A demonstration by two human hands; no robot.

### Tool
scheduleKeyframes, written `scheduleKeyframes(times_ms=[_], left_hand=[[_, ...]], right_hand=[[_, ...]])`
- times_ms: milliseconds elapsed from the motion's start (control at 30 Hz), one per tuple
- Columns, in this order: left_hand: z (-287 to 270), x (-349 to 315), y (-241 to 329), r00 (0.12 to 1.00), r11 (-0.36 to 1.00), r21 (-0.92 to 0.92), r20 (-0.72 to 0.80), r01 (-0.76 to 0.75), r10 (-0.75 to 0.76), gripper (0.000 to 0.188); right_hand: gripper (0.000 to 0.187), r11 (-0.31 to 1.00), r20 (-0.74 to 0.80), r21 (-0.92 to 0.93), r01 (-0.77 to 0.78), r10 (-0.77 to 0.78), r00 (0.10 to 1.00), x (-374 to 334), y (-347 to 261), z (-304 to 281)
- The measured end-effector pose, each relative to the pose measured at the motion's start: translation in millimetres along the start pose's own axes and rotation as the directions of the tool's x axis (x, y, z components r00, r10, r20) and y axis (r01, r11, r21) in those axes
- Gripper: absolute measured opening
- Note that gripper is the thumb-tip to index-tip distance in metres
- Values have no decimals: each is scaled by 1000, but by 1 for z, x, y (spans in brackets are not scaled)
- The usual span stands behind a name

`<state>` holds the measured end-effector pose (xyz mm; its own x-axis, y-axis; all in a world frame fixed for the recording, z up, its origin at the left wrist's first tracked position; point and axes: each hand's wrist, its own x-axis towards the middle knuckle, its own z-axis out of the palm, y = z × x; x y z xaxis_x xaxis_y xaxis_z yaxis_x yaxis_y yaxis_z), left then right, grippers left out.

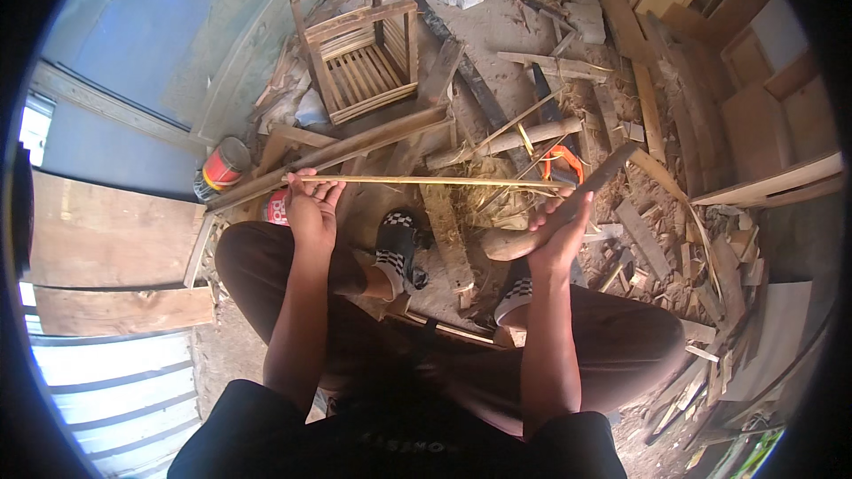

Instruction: The person sits on the floor and uses a knife to shave thin strips from bamboo sticks. They repeatedly hold the stick and scrape the blade along its length to remove the outer layer, then fit the finished stick into a wooden frame.

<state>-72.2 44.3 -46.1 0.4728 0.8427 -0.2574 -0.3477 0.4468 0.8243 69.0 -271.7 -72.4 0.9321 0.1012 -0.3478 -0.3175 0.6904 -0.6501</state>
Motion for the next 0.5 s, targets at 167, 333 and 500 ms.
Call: scheduleKeyframes(times_ms=[167,333,500], left_hand=[[7,3,-29,996,995,92,-85,39,-31,23],[11,32,-89,986,989,101,-140,106,-92,15],[14,55,-154,961,965,33,-110,260,-255,22]], right_hand=[[41,993,-95,-22,120,-121,988,9,-39,2],[41,981,-166,5,192,-189,968,31,-48,-6],[40,981,-262,60,183,-161,952,52,-33,-10]])
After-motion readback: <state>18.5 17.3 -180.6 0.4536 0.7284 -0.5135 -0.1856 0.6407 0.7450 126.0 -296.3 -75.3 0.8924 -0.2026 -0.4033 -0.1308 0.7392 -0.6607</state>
